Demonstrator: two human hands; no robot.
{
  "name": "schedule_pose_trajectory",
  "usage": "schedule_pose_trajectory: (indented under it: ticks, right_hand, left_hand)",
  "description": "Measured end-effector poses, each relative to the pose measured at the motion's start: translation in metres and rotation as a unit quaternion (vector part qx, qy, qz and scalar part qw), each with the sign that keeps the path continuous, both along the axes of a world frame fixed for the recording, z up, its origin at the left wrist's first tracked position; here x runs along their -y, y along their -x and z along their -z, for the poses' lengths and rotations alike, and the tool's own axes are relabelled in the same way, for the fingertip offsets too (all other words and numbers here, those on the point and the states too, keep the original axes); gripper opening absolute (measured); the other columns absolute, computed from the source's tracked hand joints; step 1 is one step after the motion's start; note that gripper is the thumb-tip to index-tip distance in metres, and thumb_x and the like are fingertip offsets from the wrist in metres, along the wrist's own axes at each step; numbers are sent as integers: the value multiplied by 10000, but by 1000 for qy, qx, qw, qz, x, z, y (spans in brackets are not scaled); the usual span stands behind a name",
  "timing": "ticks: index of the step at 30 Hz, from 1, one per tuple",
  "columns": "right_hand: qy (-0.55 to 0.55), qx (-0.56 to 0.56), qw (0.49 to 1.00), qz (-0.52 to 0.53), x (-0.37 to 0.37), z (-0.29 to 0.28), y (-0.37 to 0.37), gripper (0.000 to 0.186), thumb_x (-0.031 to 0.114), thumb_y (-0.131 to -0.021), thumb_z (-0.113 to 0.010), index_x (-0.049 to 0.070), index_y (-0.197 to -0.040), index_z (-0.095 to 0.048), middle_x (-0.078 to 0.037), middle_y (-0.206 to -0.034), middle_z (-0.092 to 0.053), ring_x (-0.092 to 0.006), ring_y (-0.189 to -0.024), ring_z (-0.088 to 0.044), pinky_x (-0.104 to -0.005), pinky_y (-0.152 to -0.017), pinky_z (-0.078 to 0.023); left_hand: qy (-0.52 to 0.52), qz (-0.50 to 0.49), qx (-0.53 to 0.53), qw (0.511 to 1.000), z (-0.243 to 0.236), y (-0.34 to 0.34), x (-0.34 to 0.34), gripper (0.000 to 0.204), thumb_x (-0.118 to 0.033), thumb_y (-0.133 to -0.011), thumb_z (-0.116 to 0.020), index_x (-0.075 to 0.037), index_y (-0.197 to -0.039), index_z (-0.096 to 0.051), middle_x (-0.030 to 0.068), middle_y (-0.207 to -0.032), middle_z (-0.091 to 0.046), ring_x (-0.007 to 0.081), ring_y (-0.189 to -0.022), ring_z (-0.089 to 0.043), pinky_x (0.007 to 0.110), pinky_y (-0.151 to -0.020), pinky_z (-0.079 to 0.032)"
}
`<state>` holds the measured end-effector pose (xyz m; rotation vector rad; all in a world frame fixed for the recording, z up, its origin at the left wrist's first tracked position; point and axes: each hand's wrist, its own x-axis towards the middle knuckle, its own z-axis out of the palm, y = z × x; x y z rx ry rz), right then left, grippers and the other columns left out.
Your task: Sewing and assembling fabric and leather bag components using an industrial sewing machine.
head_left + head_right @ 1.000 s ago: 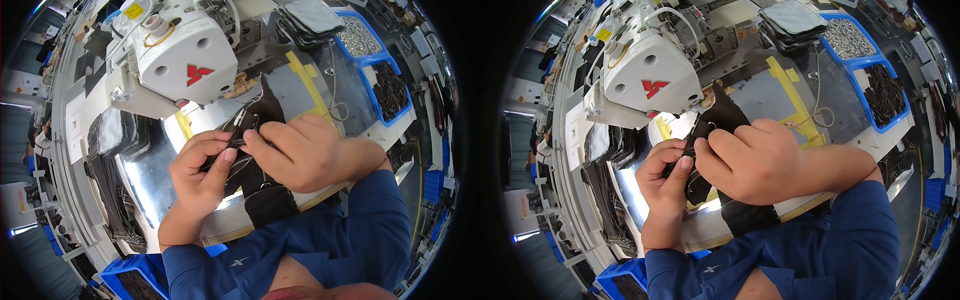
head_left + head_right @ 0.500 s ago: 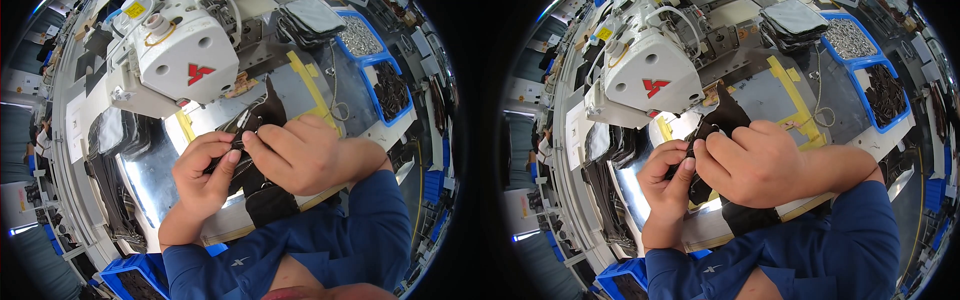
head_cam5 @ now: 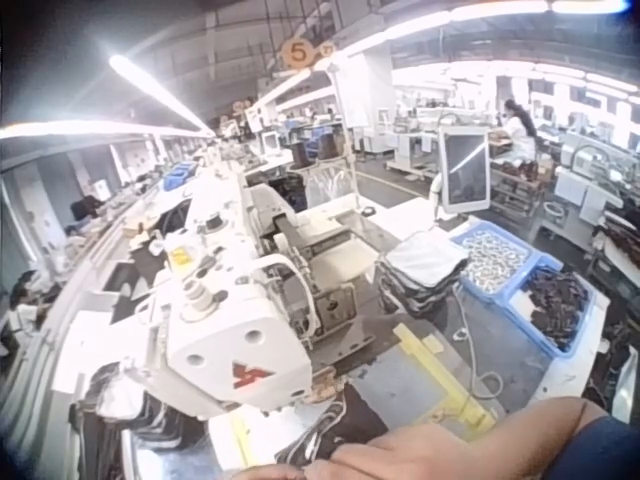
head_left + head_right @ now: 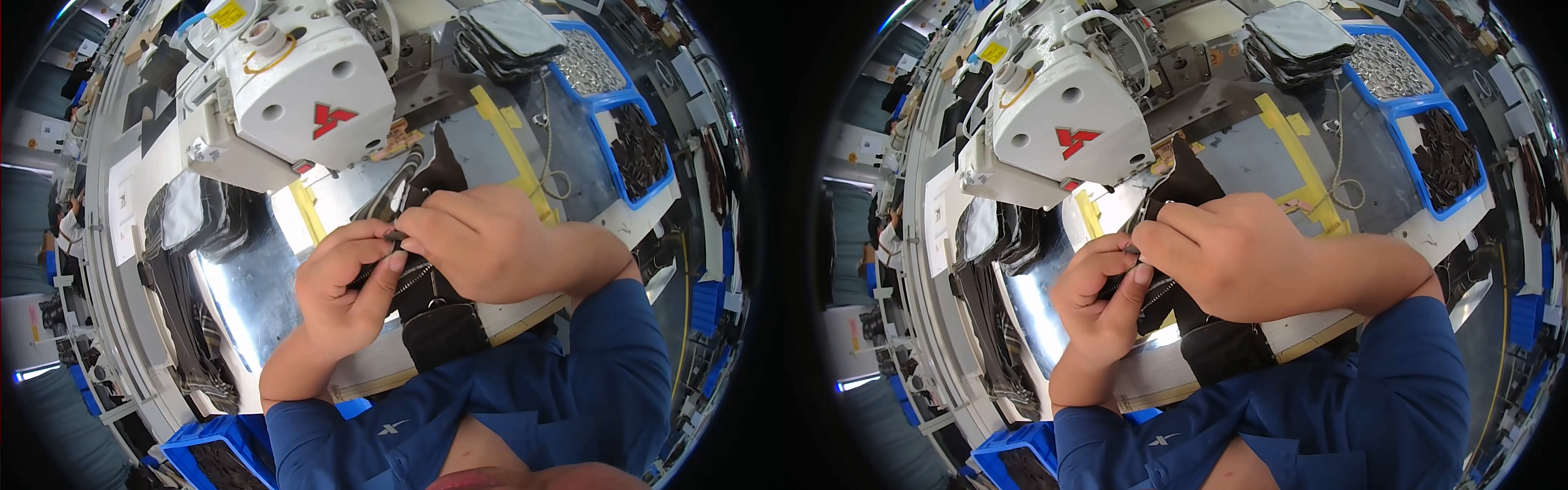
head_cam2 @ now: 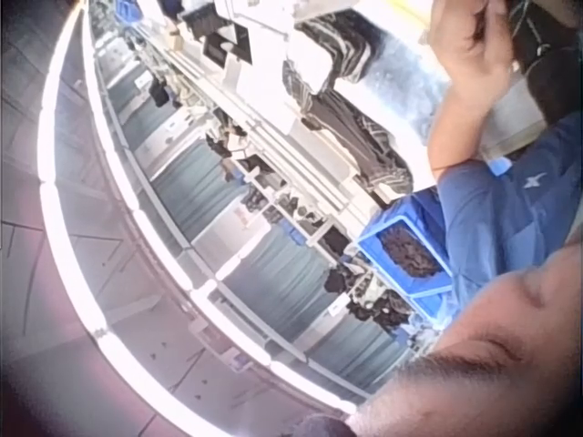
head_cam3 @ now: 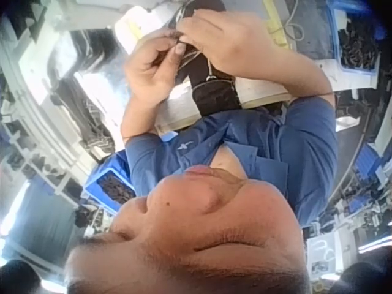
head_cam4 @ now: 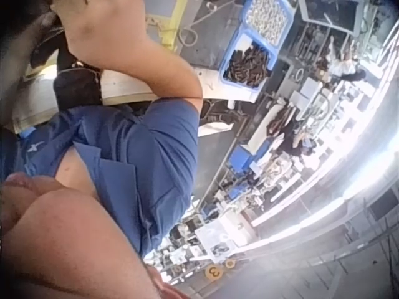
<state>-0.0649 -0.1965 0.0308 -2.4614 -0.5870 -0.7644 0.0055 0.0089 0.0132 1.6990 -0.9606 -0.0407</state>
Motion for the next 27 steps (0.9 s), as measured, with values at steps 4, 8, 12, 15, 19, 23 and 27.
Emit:
schedule_pose_trajectory:
  ticks: [4, 8, 12, 15, 19, 23, 27]
  right_hand:
    - [-94, -45, 994, 9, 14, -14, 0, 318, 162, -848, -770, 29, -1110, -650, -68, -839, -614, -245, -665, -659, -341, -521, -494]
    - [-80, -158, 984, -32, 28, -20, -3, 224, 184, -857, -783, 78, -1029, -688, -79, -822, -661, -310, -712, -661, -388, -596, -501]
    - [-90, -156, 984, -10, 35, -18, -12, 157, 177, -861, -778, 82, -945, -685, -94, -821, -672, -329, -737, -663, -408, -626, -498]
    - [-141, -126, 976, 105, 53, -28, -13, 153, 152, -869, -761, 40, -886, -659, -126, -771, -651, -345, -734, -648, -406, -637, -489]
    - [-174, -174, 962, 121, 65, -34, -12, 167, 159, -871, -763, 26, -868, -663, -138, -764, -655, -344, -740, -652, -395, -647, -493]
    - [-165, -154, 972, 67, 57, -24, -14, 151, 134, -842, -786, 29, -872, -681, -118, -782, -657, -335, -746, -655, -399, -656, -504]
    - [-117, -40, 992, -6, 33, -13, -10, 137, 88, -790, -813, 80, -890, -719, -62, -758, -617, -255, -654, -623, -358, -562, -467]
  left_hand:
    - [12, 5, -14, 1000, 1, -4, 1, 110, 36, -854, -787, 15, -933, -713, 182, -1055, -741, 199, -843, -718, 277, -724, -555]
    - [2, 27, -19, 999, -2, -6, -2, 112, 56, -836, -771, 16, -919, -706, 187, -1045, -745, 214, -862, -725, 282, -732, -556]
    - [-13, 13, 11, 1000, -4, -13, -1, 80, 39, -846, -745, 22, -908, -697, 176, -1037, -752, 239, -827, -727, 314, -756, -557]
    - [-46, -49, -68, 995, -9, -25, -7, 65, 13, -862, -732, 25, -913, -694, 162, -989, -756, 260, -800, -727, 323, -756, -549]
    - [-242, -115, 62, 961, -26, -39, -28, 106, -9, -825, -758, 14, -907, -695, 170, -857, -704, 342, -739, -689, 371, -676, -529]
    - [-429, -304, 142, 839, -48, -42, -42, 257, -115, -767, -842, -12, -962, -711, 162, -900, -698, 370, -792, -676, 441, -718, -530]
    - [-262, -192, 227, 918, -51, -25, -27, 639, -355, -627, -952, -21, -1107, -694, 161, -1036, -688, 383, -978, -648, 443, -854, -524]
